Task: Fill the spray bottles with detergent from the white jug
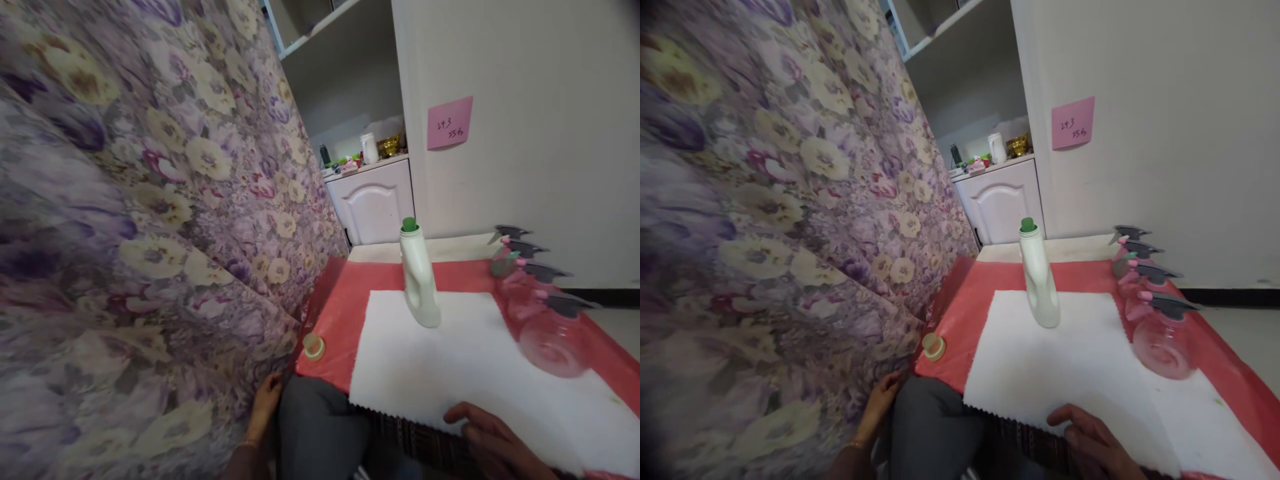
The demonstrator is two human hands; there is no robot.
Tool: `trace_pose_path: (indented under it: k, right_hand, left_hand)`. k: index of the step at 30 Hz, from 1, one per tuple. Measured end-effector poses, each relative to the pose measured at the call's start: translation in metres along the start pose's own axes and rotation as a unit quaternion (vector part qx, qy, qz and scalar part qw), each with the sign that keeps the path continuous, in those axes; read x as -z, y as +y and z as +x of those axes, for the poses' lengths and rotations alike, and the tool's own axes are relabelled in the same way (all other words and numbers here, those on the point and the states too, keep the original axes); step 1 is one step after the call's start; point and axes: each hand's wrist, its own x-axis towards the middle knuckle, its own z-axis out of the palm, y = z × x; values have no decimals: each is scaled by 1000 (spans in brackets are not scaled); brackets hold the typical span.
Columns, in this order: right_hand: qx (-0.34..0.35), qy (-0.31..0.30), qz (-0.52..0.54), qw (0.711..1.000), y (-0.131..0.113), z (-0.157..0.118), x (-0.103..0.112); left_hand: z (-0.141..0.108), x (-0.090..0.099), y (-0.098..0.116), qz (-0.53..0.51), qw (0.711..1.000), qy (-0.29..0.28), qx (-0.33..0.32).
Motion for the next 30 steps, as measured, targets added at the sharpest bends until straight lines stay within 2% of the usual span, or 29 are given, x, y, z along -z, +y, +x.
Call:
trace_pose_path:
  k: [4,5,7,9,12,17,24,30]
  right_hand:
    - [18,-28,-14,999,6,4,0]
    - [18,-35,-24,999,8,5,0]
    - [26,-34,-37,998,11,6,0]
    - [36,-32,-37,998,14,7,1]
    - [38,-40,-37,998,17,8,6]
    - [47,-40,-31,998,17,7,11]
    - [53,-55,-11,997,11,7,-1]
    - [42,-44,1,998,21,16,2]
  left_hand:
    - [-39,1,20,18,996,36,-84]
    - [-49,-4,29,24,991,24,-129]
    - [-67,-16,49,102,959,-18,-263]
    - [-80,-31,69,192,931,-70,-303]
    - [-87,-47,87,292,905,-95,-294]
    - [-83,-57,91,337,891,-121,-279]
    - [-80,-55,85,373,881,-146,-252]
    - [-80,-50,82,381,876,-159,-250]
